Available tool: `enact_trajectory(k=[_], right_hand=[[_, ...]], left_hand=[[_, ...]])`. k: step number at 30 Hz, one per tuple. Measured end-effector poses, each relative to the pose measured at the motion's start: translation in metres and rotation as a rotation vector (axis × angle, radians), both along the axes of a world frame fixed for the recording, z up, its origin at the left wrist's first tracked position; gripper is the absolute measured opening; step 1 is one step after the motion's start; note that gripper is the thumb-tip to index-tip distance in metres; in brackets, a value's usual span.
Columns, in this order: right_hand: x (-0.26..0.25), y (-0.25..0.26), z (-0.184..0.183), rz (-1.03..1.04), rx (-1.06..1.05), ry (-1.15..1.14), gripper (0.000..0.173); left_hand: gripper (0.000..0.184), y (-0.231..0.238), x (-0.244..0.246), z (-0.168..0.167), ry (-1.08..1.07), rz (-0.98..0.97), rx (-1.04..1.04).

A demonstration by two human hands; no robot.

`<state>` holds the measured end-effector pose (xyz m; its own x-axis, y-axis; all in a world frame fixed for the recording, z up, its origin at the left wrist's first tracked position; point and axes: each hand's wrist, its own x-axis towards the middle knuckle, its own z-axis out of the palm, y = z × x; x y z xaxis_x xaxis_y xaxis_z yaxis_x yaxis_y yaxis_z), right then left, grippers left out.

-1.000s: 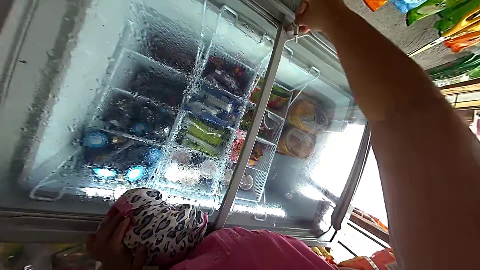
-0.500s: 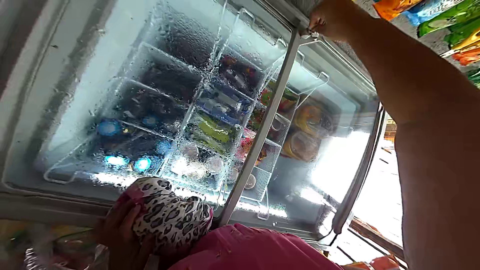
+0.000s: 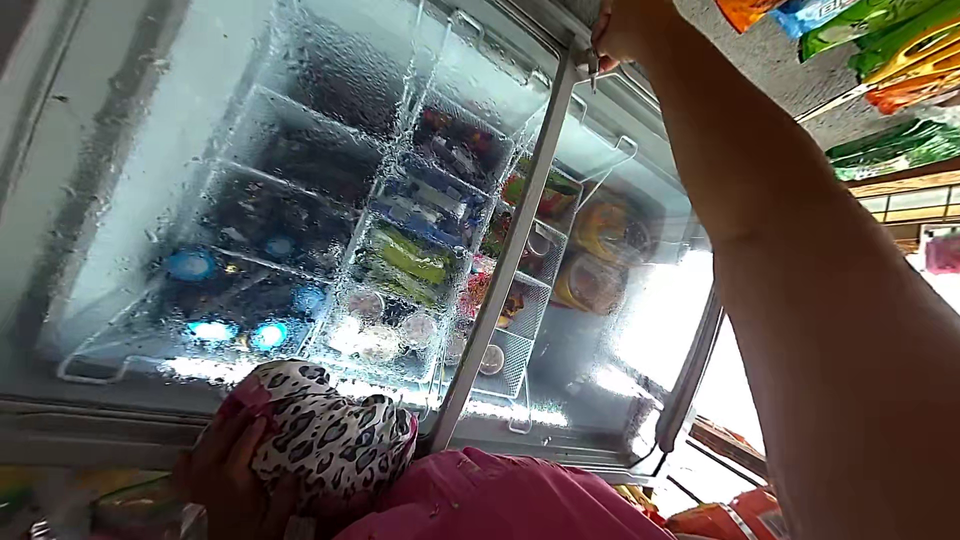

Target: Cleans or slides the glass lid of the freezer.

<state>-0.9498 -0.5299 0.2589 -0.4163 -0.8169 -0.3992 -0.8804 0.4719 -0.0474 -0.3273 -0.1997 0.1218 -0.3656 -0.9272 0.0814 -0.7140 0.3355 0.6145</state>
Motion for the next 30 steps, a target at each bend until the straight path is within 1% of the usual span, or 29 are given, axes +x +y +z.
enact_trajectory(k=[1,3,6,8,11,13,14,15,16,18,19,20,21,22,23,25,27,28,30], right_hand=[[-0.001,0.004,0.002,0.056,0.000,-0.003,0.030],[0.001,0.009,0.000,0.031,-0.003,0.033,0.031],[0.021,-0.002,0.005,-0.208,-0.057,0.049,0.050],[0.022,-0.007,0.003,-0.318,-0.095,0.025,0.053],[0.012,-0.001,-0.002,-0.345,-0.127,-0.075,0.053],[0.004,0.000,-0.012,-0.490,-0.259,-0.215,0.059],[0.005,0.001,-0.012,-0.520,-0.281,-0.241,0.060],[0.013,0.002,-0.005,-0.462,-0.212,-0.178,0.057],[0.028,0.007,0.007,-0.334,-0.085,-0.082,0.049],[0.054,0.016,0.032,0.030,0.155,0.084,0.030],[0.052,0.017,0.036,0.206,0.221,0.151,0.026],[0.040,0.015,0.034,0.350,0.249,0.194,0.026],[0.020,0.010,0.026,0.463,0.241,0.216,0.025],[0.008,0.009,0.021,0.491,0.224,0.204,0.024],[0.006,0.009,0.020,0.438,0.218,0.174,0.023],[0.037,0.017,0.037,0.189,0.239,0.094,0.026],[0.061,0.020,0.046,-0.025,0.189,0.038,0.028],[0.060,0.018,0.041,-0.115,0.135,0.000,0.030],[0.034,0.005,0.015,-0.323,-0.023,-0.088,0.041]], left_hand=[[0.065,0.000,-0.001,0.001,0.003,0.005,-0.006],[0.064,0.000,-0.002,0.001,0.015,0.009,-0.014],[0.062,-0.001,-0.002,-0.001,0.023,0.009,-0.010],[0.063,-0.001,-0.002,-0.001,0.024,0.017,-0.009],[0.062,0.000,-0.003,-0.002,0.033,0.030,-0.021],[0.063,0.000,-0.004,-0.002,0.032,0.028,-0.024],[0.064,-0.001,-0.005,-0.002,0.029,0.026,-0.021],[0.064,-0.001,-0.005,-0.001,0.028,0.028,-0.019],[0.063,-0.001,-0.005,0.000,0.026,0.030,-0.021],[0.061,-0.001,-0.005,0.001,0.033,0.028,-0.025],[0.061,-0.001,-0.005,0.000,0.038,0.029,-0.034],[0.061,-0.002,-0.006,-0.001,0.038,0.029,-0.042],[0.062,-0.001,-0.006,-0.001,0.036,0.028,-0.042],[0.063,-0.001,-0.005,-0.001,0.033,0.026,-0.040],[0.063,-0.001,-0.005,-0.001,0.032,0.026,-0.039],[0.064,-0.001,-0.006,0.000,0.040,0.024,-0.024],[0.064,-0.001,-0.006,0.000,0.050,0.030,-0.019],[0.064,0.000,-0.005,0.000,0.049,0.032,-0.018],[0.064,0.000,-0.005,-0.001,0.043,0.034,-0.020]])
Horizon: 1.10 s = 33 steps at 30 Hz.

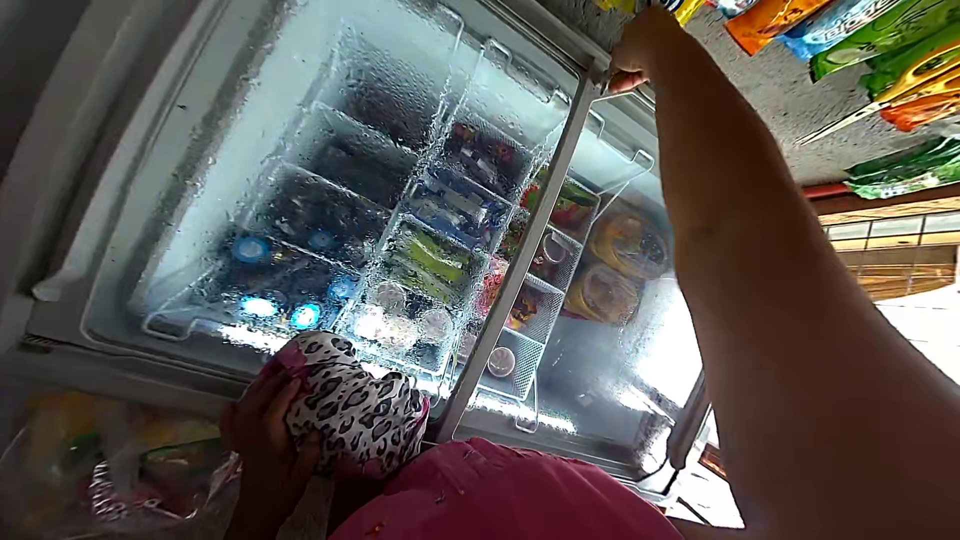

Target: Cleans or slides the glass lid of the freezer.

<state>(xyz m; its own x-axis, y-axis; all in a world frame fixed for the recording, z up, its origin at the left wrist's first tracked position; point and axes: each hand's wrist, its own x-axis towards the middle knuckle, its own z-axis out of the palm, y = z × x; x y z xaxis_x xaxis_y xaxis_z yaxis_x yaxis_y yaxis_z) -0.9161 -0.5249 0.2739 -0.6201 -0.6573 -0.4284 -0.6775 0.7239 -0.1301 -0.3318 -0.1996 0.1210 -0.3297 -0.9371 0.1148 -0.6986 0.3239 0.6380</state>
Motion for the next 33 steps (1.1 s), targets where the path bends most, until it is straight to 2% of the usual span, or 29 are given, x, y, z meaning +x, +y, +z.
enact_trajectory(k=[3,6,9,12,14,16,22,25,27,31,33], right_hand=[[-0.025,-0.016,-0.024,-0.232,-0.172,-0.081,0.053],[-0.025,-0.014,-0.023,-0.224,-0.118,-0.083,0.046],[-0.032,-0.006,-0.023,-0.111,-0.056,-0.042,0.037],[-0.032,0.008,-0.012,0.094,-0.011,0.041,0.041],[-0.037,0.014,-0.009,0.260,-0.069,0.072,0.044],[-0.042,0.016,-0.012,0.301,-0.154,0.055,0.044],[-0.047,0.022,-0.021,0.155,-0.306,-0.048,0.035],[-0.046,0.026,-0.016,0.041,-0.350,-0.173,0.028],[-0.038,0.028,-0.014,-0.020,-0.350,-0.111,0.033],[-0.016,0.027,-0.024,0.034,-0.271,0.159,0.071],[-0.003,0.024,-0.027,0.019,-0.212,0.202,0.075]], left_hand=[[0.063,0.000,0.000,-0.001,0.002,-0.001,0.001],[0.063,0.000,0.000,-0.001,0.004,-0.005,-0.001],[0.063,-0.001,0.000,-0.001,0.008,-0.003,0.000],[0.064,-0.001,-0.001,0.001,0.008,-0.001,0.011],[0.065,-0.001,-0.001,0.001,0.011,0.005,0.011],[0.064,-0.001,-0.002,0.001,0.011,0.008,0.006],[0.063,0.000,-0.001,0.000,0.008,0.007,0.008],[0.065,0.001,0.001,-0.001,-0.001,0.004,0.005],[0.066,0.001,0.001,-0.001,-0.006,0.003,0.005],[0.065,0.001,-0.001,0.001,-0.011,0.007,0.013],[0.064,0.000,-0.001,0.001,-0.012,0.003,0.014]])
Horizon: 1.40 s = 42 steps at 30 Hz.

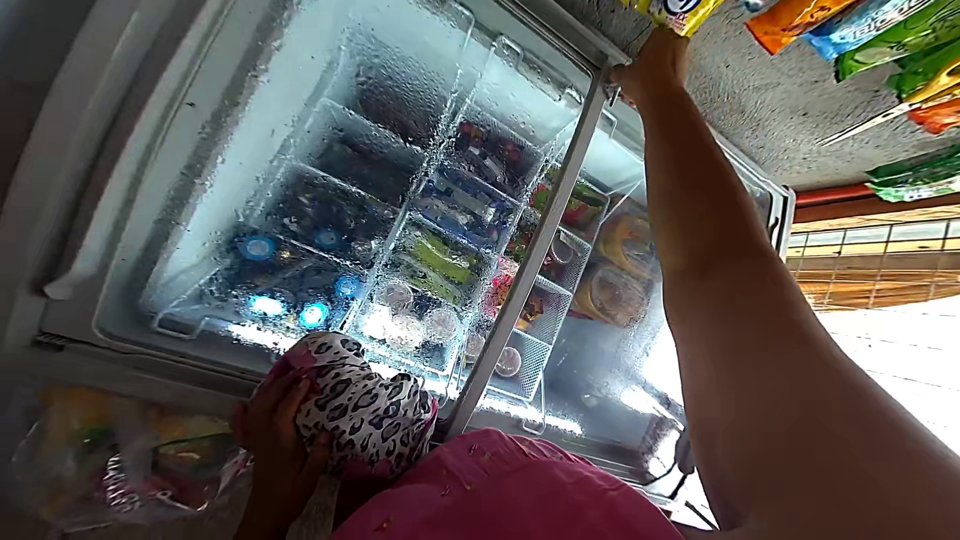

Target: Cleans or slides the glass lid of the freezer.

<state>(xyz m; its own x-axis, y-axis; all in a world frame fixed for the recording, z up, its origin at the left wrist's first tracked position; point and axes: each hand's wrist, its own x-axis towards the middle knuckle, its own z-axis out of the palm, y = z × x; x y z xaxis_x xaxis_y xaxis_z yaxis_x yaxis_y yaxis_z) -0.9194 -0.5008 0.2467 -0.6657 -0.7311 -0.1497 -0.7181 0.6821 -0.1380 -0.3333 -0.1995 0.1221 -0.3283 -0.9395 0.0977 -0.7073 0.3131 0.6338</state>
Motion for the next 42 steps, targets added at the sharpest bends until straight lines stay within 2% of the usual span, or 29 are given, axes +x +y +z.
enact_trajectory(k=[3,8,10,13,15,19,21,26,29,31,34,37,40,42], right_hand=[[0.004,-0.003,0.000,0.032,0.072,0.029,0.068],[-0.023,0.003,0.014,0.409,0.246,0.044,0.036],[-0.032,0.003,0.016,0.558,0.273,0.090,0.029],[-0.039,0.006,0.014,0.654,0.253,0.111,0.029],[-0.038,0.009,0.014,0.593,0.212,0.062,0.033],[-0.035,0.009,0.000,0.199,0.056,-0.140,0.044],[-0.033,0.006,-0.004,0.123,0.006,-0.144,0.044],[-0.032,0.003,0.005,0.242,0.118,-0.108,0.039],[-0.030,0.000,0.009,0.192,0.147,-0.115,0.038],[-0.024,-0.007,0.004,0.160,0.175,-0.020,0.038],[-0.028,-0.010,0.009,0.331,0.293,0.058,0.039],[-0.038,-0.006,0.015,0.474,0.310,0.027,0.035],[0.010,-0.005,0.036,0.372,0.439,0.059,0.034],[0.025,-0.006,0.044,0.429,0.555,0.122,0.031]], left_hand=[[0.063,0.000,0.000,0.000,0.008,-0.001,0.001],[0.065,0.001,0.001,-0.001,0.012,0.004,0.004],[0.065,0.001,0.001,-0.001,0.012,0.004,0.002],[0.065,0.000,0.001,0.000,0.010,0.000,-0.002],[0.065,0.000,0.001,0.000,0.010,-0.004,0.000],[0.066,0.000,0.001,-0.001,0.010,-0.006,0.004],[0.067,0.000,0.001,0.000,0.011,-0.005,0.005],[0.066,-0.001,0.001,0.000,0.010,-0.007,-0.002],[0.066,-0.001,0.001,0.000,0.009,-0.007,0.004],[0.066,0.000,0.001,0.000,0.011,-0.004,0.003],[0.067,-0.002,0.001,-0.001,0.012,-0.010,-0.009],[0.066,0.000,0.001,0.000,0.010,-0.004,-0.011],[0.065,-0.001,0.000,0.002,0.016,-0.005,-0.006],[0.064,-0.001,0.002,0.001,0.023,-0.009,-0.002]])
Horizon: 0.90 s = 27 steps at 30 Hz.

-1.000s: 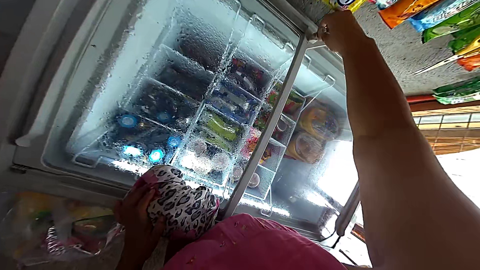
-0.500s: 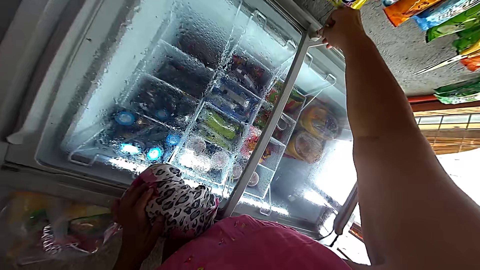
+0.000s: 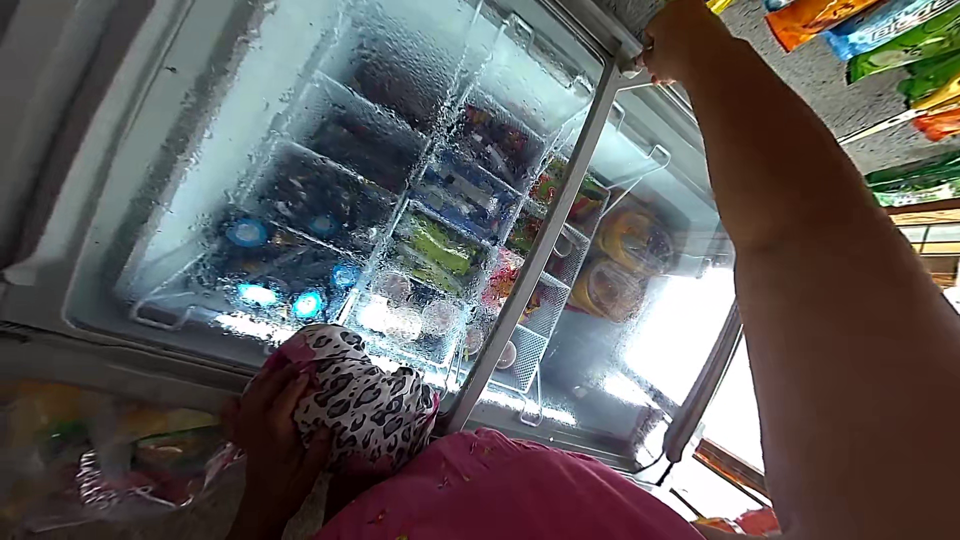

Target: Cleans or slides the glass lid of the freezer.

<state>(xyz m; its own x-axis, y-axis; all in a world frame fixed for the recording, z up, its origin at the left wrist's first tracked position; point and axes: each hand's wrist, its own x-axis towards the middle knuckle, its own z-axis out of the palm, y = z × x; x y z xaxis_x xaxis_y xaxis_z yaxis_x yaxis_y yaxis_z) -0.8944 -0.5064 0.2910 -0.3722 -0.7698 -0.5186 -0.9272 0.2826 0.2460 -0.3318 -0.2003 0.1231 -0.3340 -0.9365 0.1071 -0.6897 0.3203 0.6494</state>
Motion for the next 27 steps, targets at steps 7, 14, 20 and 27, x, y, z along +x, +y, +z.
enact_trajectory(k=[7,14,20,27], right_hand=[[-0.061,0.011,-0.018,0.568,-0.096,0.018,0.026],[-0.044,0.054,0.001,0.061,-0.435,-0.182,0.077],[-0.040,0.243,-0.021,-0.285,-0.702,-0.176,0.065],[-0.044,0.478,-0.086,-1.067,-0.617,0.097,0.068]], left_hand=[[0.062,0.000,0.001,-0.004,0.017,-0.002,-0.011],[0.060,-0.001,0.001,-0.004,0.000,-0.005,-0.030],[0.106,-0.004,0.003,0.004,0.007,-0.032,0.005],[0.075,-0.004,-0.009,0.034,-0.013,0.024,-0.033]])
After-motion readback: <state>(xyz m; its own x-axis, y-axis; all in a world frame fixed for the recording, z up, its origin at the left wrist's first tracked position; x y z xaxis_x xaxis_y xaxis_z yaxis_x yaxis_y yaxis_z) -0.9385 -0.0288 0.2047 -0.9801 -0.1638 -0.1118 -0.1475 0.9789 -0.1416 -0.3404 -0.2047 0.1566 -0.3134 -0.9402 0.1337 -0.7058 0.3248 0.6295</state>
